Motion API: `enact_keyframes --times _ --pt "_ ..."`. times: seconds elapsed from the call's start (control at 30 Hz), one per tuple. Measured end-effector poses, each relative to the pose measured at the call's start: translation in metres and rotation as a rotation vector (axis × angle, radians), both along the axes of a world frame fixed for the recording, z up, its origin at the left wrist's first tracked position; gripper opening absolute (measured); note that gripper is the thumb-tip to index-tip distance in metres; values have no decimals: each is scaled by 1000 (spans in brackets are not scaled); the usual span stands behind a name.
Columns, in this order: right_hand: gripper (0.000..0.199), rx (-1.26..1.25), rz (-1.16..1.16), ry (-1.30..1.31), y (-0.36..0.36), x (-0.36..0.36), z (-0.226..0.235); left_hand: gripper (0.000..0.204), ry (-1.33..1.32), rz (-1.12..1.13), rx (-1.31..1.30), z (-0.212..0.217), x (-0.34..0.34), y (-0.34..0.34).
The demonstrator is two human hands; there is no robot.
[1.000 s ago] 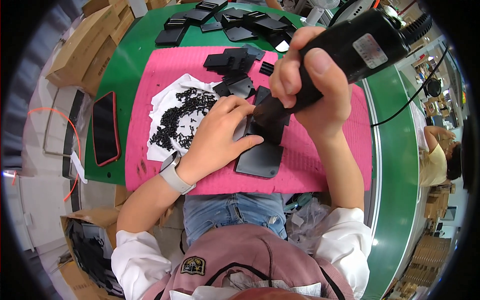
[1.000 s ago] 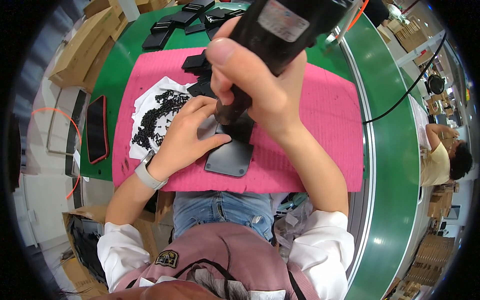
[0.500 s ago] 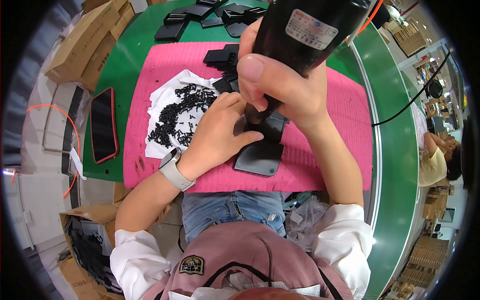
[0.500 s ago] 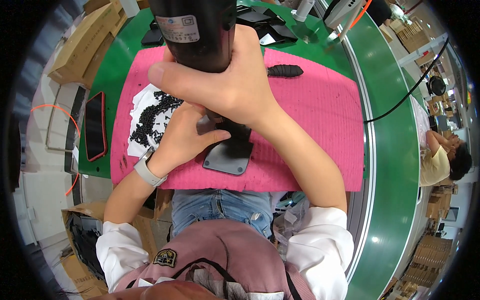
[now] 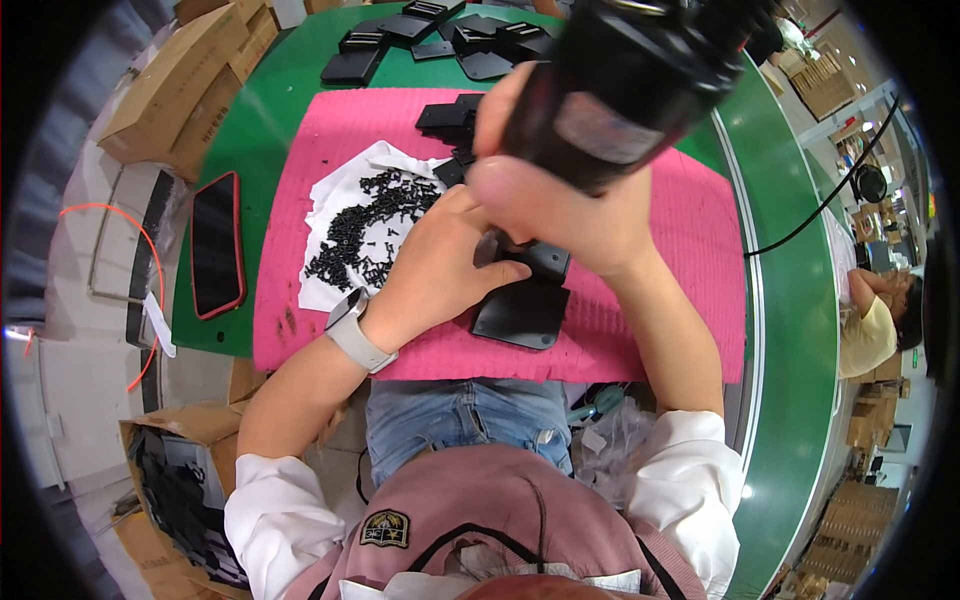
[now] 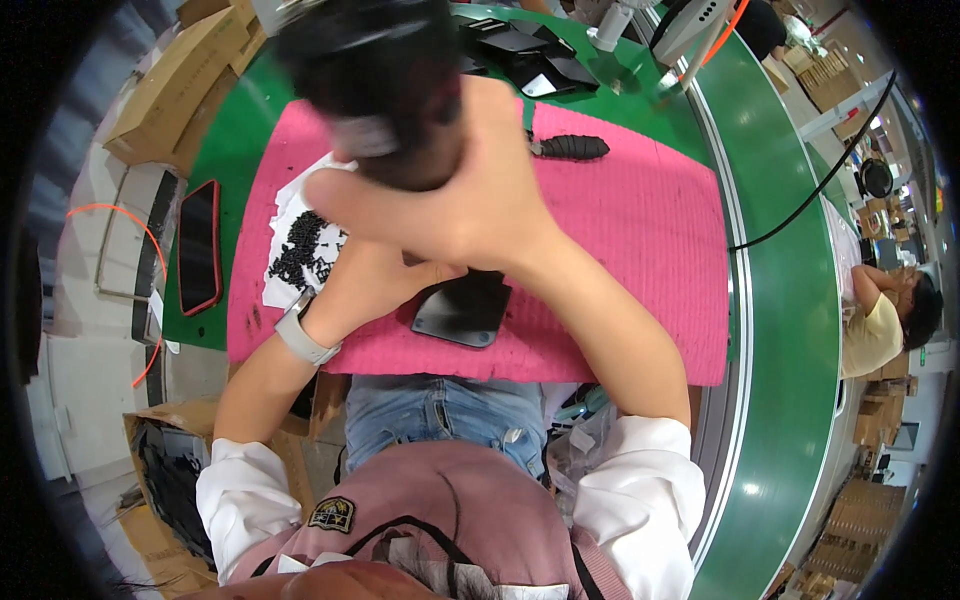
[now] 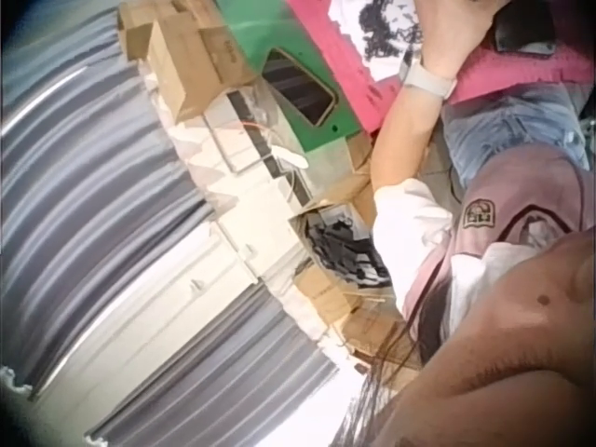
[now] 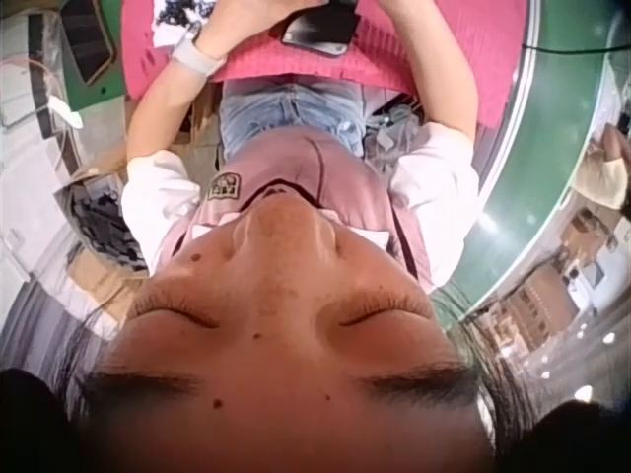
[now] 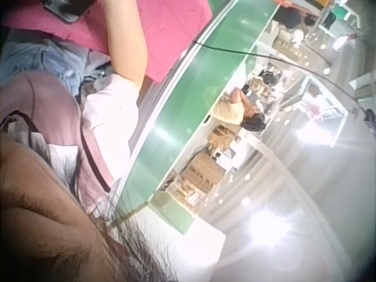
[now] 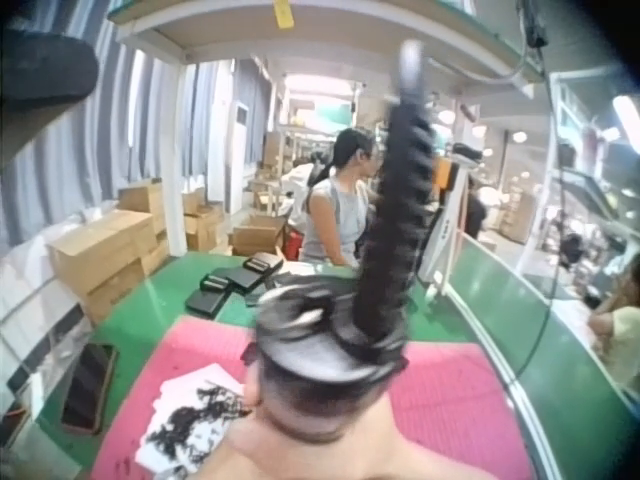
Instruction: Assembling plastic components by using an electric screwdriver to drive screws into them at an industrial workbench.
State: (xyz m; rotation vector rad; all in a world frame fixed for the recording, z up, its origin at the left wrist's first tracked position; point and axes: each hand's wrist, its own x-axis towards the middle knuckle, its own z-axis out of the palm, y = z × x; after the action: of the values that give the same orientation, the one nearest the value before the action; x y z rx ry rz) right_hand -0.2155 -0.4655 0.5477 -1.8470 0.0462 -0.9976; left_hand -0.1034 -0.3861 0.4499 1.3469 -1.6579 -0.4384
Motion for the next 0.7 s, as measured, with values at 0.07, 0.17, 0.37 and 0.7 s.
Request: enact_keyframes --times 0.07,0.17,0.37,0.7 --pt "28 195 64 -4 -9 -6 -3 39 -115 14 -31 2 5 2" --pt "35 613 357 -217 -21 -42 9 45 -166 0 -177 -1 14 15" --pt "51 426 -498 231 -88 -179 -21 40 -311 -71 -516 -4 5 1" --pt "22 394 -865 527 -130 -202 -73 43 -277 1000 -480 6 85 243"
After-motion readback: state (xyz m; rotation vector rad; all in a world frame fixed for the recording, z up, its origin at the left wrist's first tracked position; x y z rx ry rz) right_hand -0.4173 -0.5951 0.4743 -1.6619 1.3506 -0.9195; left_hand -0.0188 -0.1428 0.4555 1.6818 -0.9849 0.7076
